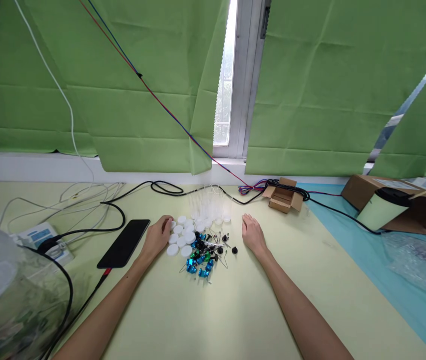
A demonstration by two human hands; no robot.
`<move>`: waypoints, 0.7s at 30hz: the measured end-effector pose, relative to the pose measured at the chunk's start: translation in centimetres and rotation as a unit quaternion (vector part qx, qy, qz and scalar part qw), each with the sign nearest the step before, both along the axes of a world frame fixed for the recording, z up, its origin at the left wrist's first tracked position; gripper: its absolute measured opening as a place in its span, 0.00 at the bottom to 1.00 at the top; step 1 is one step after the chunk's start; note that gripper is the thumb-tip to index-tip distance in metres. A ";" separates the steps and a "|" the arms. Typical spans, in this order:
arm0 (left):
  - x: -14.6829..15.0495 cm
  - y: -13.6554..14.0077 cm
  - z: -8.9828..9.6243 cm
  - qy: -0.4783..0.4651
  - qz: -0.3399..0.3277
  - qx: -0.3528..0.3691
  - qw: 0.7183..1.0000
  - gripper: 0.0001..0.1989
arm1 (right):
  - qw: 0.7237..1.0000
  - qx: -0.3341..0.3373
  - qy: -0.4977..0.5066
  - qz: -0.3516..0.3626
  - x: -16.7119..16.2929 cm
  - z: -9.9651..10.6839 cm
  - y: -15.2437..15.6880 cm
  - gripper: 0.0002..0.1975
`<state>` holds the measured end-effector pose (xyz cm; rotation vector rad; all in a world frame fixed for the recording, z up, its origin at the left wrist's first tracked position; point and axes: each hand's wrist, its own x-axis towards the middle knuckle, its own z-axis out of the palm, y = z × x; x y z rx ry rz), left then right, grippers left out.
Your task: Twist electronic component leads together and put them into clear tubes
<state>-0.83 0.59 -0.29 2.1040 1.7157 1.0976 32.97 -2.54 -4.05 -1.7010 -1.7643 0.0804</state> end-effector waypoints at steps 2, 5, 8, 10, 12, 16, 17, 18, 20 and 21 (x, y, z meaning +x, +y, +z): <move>0.0 0.0 0.0 0.000 -0.001 0.007 1.000 0.15 | 1.000 0.009 0.004 0.000 -0.1 0.2 -0.1 0.19; 0.2 -0.3 0.4 0.001 0.000 0.026 1.000 0.15 | 0.999 0.029 0.015 0.001 -0.2 0.7 -0.5 0.18; 0.7 -1.0 1.3 0.004 0.001 0.056 0.998 0.16 | 0.998 0.056 0.026 -0.002 -0.5 1.5 -0.9 0.17; 1.2 -1.8 2.0 0.011 -0.011 0.088 0.996 0.14 | 0.997 0.076 0.028 0.000 -1.1 2.1 -1.4 0.16; 2.0 -2.7 2.7 0.016 -0.040 0.116 0.992 0.13 | 0.995 0.093 0.024 0.016 -2.1 2.9 -2.0 0.15; 3.8 -4.7 3.5 0.061 -0.155 0.094 0.981 0.12 | 0.983 0.144 0.012 0.116 -4.8 4.1 -3.7 0.13; 4.2 -5.1 3.5 0.077 -0.182 0.085 0.977 0.12 | 0.979 0.145 0.009 0.144 -5.5 4.3 -4.1 0.12; 4.6 -5.4 3.4 0.087 -0.199 0.081 0.973 0.12 | 0.975 0.143 0.002 0.173 -6.1 4.4 -4.4 0.11; 5.1 -5.7 3.3 0.109 -0.236 0.080 0.962 0.12 | 0.967 0.136 -0.019 0.217 -7.2 4.5 -4.9 0.11; 5.2 -5.8 3.2 0.113 -0.238 0.085 0.961 0.12 | 0.964 0.130 -0.025 0.233 -7.6 4.5 -5.0 0.11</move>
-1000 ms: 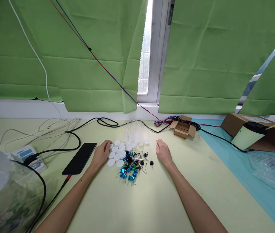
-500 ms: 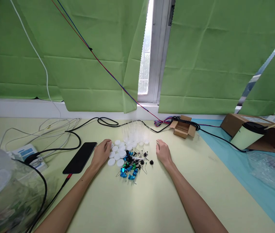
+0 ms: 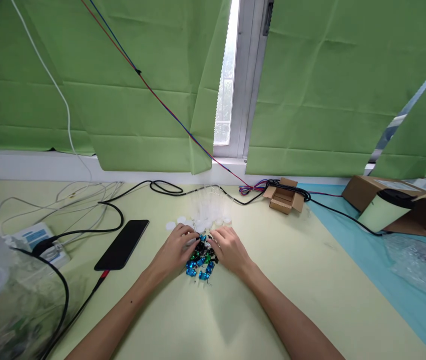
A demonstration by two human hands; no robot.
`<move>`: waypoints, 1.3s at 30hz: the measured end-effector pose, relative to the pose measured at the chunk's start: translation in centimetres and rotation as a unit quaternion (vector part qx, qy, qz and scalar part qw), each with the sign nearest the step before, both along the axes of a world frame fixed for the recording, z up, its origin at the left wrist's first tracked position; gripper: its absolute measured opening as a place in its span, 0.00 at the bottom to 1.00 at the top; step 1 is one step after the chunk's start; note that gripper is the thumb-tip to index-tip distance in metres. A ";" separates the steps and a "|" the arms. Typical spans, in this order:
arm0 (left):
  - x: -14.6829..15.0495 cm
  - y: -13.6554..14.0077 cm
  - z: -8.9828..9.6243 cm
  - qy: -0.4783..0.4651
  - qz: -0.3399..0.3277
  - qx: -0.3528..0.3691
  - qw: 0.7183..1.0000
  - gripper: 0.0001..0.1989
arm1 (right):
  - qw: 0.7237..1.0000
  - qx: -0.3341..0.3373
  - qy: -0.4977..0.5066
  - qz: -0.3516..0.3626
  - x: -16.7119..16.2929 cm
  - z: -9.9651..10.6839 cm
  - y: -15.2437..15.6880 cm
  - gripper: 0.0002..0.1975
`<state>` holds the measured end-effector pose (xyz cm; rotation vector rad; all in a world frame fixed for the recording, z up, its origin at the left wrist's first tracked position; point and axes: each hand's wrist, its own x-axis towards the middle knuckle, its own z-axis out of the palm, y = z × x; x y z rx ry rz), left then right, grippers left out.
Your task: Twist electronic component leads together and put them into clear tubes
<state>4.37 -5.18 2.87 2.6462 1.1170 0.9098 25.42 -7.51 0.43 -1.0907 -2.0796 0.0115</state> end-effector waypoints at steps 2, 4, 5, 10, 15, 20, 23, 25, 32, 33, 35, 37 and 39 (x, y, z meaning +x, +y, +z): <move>0.1 0.0 -0.3 0.006 0.001 0.005 1.000 0.11 | 1.000 -0.012 -0.010 0.020 -0.4 0.0 -0.1 0.11; 0.1 0.1 -0.7 0.004 0.009 0.002 1.000 0.11 | 0.999 -0.024 -0.016 0.033 -0.5 0.0 0.0 0.11; 0.0 0.1 -0.9 0.002 0.010 -0.001 1.000 0.11 | 0.999 -0.029 -0.020 0.038 -0.5 0.0 0.0 0.11; 0.0 0.4 -1.7 -0.001 0.011 -0.005 1.000 0.10 | 0.997 -0.038 -0.044 0.041 -0.5 0.0 0.2 0.12; -0.1 0.4 -1.1 0.006 0.006 -0.017 1.000 0.08 | 0.997 -0.036 -0.052 0.036 -0.4 -0.3 0.4 0.12; -0.6 -0.1 0.5 0.018 -0.011 -0.048 0.999 0.04 | 0.997 -0.037 -0.056 0.034 -0.3 -0.4 0.5 0.12; -0.8 -0.3 1.1 0.039 -0.029 -0.054 0.997 0.04 | 0.997 -0.040 -0.059 0.030 -0.3 -0.4 0.5 0.12; -1.0 -0.4 1.2 0.060 -0.036 -0.059 0.996 0.06 | 0.997 -0.038 -0.060 0.028 -0.4 -0.5 0.5 0.11; -1.3 -0.5 1.1 0.104 -0.036 -0.086 0.990 0.09 | 0.997 -0.034 -0.059 0.026 -0.3 -0.8 0.6 0.11; -1.3 -0.5 1.1 0.106 -0.038 -0.088 0.990 0.09 | 0.997 -0.034 -0.059 0.026 -0.3 -0.9 0.6 0.11; -1.2 -0.5 1.1 0.111 -0.039 -0.092 0.989 0.10 | 0.997 -0.034 -0.060 0.025 -0.3 -0.9 0.6 0.11; -1.2 -0.6 1.1 0.116 -0.038 -0.093 0.988 0.10 | 0.997 -0.035 -0.062 0.024 -0.3 -1.0 0.5 0.11; -1.2 -0.6 1.1 0.119 -0.038 -0.093 0.988 0.10 | 0.997 -0.032 -0.064 0.022 -0.3 -1.0 0.5 0.11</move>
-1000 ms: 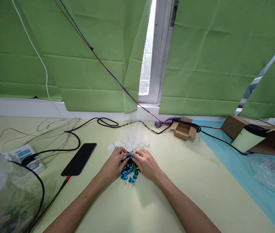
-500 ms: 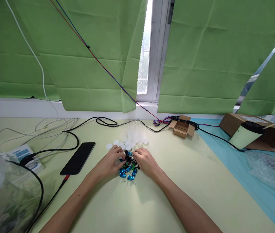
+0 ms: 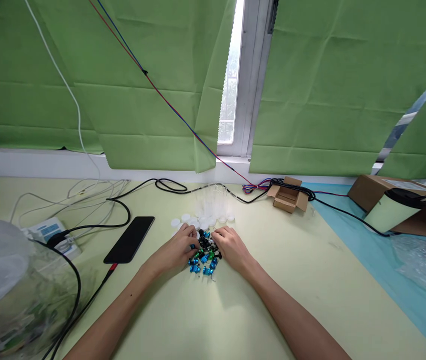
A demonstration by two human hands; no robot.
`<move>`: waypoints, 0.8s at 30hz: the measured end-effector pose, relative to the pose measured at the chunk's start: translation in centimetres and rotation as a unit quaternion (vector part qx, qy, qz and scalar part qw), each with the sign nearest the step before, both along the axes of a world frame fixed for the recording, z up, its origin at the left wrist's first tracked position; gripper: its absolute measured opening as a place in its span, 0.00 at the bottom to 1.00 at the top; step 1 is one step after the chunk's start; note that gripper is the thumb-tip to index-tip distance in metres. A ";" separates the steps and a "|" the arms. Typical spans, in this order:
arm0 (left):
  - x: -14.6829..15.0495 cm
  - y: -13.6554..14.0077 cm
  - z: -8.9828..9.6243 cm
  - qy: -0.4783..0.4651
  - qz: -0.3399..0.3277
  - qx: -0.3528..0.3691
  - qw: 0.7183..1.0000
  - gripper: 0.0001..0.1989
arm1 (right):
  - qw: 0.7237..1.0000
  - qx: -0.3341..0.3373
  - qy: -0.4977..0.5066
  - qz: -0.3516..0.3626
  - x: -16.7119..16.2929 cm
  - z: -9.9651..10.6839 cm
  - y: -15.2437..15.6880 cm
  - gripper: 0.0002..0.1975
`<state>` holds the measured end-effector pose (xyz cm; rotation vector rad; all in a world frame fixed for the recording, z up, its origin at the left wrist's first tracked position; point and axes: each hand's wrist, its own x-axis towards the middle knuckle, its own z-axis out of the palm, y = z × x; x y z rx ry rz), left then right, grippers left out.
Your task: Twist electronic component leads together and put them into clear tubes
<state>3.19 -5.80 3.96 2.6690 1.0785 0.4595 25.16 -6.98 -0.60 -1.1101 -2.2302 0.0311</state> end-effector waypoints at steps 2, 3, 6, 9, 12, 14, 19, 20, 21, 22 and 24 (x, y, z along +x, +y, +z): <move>0.0 0.0 -0.1 -0.004 -0.003 0.002 1.000 0.10 | 1.000 0.006 0.000 -0.007 0.0 -0.1 0.0 0.11; 0.0 0.0 -0.2 -0.007 -0.004 0.003 1.000 0.10 | 1.000 0.008 0.000 -0.011 0.0 -0.2 0.1 0.11; 0.0 0.2 -0.5 -0.012 -0.008 0.007 1.000 0.12 | 1.000 0.015 0.001 -0.021 0.0 -0.4 0.2 0.10; 0.0 0.4 -0.9 -0.019 -0.011 0.004 1.000 0.11 | 0.999 0.023 0.007 -0.028 0.0 -0.4 0.3 0.10; -0.1 0.6 -1.0 -0.034 -0.009 -0.001 0.999 0.09 | 0.999 0.031 0.022 -0.036 0.1 -0.3 0.3 0.09; -0.2 0.5 -0.9 -0.043 -0.006 -0.006 0.999 0.08 | 0.998 0.038 0.036 -0.036 0.1 -0.2 0.1 0.09; -0.2 0.3 0.0 -0.066 0.006 -0.035 0.997 0.07 | 0.996 0.058 0.064 -0.010 -0.3 0.3 -0.5 0.10; -0.2 0.2 0.2 -0.073 0.008 -0.043 0.996 0.07 | 0.996 0.059 0.065 -0.002 -0.4 0.4 -0.6 0.10; -0.2 0.2 0.3 -0.080 0.008 -0.052 0.995 0.07 | 0.996 0.059 0.064 0.006 -0.5 0.5 -0.7 0.10; -0.2 0.2 0.4 -0.089 0.008 -0.058 0.994 0.07 | 0.996 0.058 0.061 0.014 -0.6 0.6 -0.8 0.10; -0.1 0.3 0.5 -0.110 0.010 -0.064 0.992 0.07 | 0.997 0.055 0.049 0.027 -0.8 0.6 -1.0 0.10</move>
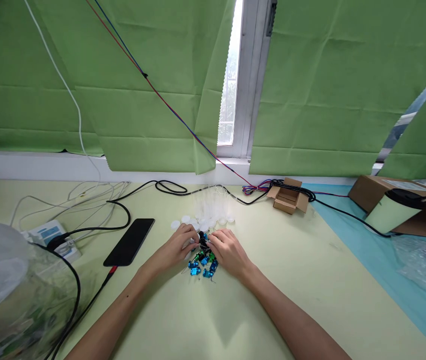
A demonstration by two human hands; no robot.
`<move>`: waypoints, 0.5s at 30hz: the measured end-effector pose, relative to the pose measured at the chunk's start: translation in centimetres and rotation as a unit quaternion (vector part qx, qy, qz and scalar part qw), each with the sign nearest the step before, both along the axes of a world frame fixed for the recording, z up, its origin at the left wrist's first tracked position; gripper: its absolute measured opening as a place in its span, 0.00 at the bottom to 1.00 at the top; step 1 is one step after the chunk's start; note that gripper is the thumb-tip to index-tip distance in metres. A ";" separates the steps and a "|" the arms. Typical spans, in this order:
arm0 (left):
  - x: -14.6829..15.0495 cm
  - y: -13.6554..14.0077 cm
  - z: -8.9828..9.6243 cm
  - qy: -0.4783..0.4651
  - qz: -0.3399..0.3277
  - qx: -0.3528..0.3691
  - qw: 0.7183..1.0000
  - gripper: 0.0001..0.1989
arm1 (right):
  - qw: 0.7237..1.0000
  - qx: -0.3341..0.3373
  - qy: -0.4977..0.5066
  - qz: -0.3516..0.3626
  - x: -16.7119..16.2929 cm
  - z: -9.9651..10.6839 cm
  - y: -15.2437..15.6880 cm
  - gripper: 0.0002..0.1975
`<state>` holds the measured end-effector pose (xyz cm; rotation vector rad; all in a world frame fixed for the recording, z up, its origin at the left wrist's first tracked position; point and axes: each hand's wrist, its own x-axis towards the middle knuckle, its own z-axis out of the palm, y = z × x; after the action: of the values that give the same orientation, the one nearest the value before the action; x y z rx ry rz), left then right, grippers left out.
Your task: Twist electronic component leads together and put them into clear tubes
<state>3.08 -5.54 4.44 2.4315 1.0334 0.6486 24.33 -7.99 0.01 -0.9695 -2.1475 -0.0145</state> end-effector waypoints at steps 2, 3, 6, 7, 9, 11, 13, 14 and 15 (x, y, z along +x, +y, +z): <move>0.1 0.1 -0.1 -0.016 0.008 0.002 1.000 0.07 | 1.000 -0.003 -0.013 0.007 -0.2 0.0 -0.1 0.10; 0.2 0.1 -0.2 -0.021 0.013 0.005 1.000 0.07 | 1.000 -0.005 -0.018 0.009 -0.2 -0.1 -0.1 0.10; 0.5 0.0 -0.3 -0.034 0.023 0.014 0.999 0.09 | 1.000 -0.006 -0.024 0.006 -0.3 -0.3 0.0 0.10; 0.7 -0.1 -0.3 -0.041 0.025 0.018 0.999 0.09 | 1.000 -0.005 -0.024 0.006 -0.3 -0.3 0.0 0.10; 1.0 -0.4 -0.4 -0.057 0.026 0.026 0.998 0.11 | 1.000 0.001 -0.023 0.005 -0.3 -0.4 0.2 0.09; 1.3 -0.5 -0.4 -0.068 0.023 0.039 0.997 0.11 | 1.000 0.004 -0.022 0.005 -0.3 -0.4 0.2 0.09; 1.5 -0.6 -0.5 -0.073 0.020 0.052 0.996 0.11 | 1.000 0.004 -0.023 0.002 -0.3 -0.3 0.3 0.10; 1.5 -0.5 -0.6 -0.075 0.020 0.058 0.995 0.10 | 1.000 0.004 -0.024 -0.002 -0.3 -0.3 0.3 0.10; 1.4 -0.4 -0.7 -0.077 0.025 0.061 0.995 0.09 | 1.000 0.004 -0.024 -0.008 -0.2 -0.2 0.3 0.11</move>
<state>4.50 -5.98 3.77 2.4212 1.0210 0.9249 24.12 -7.67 -0.22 -0.9895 -2.1812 -0.0548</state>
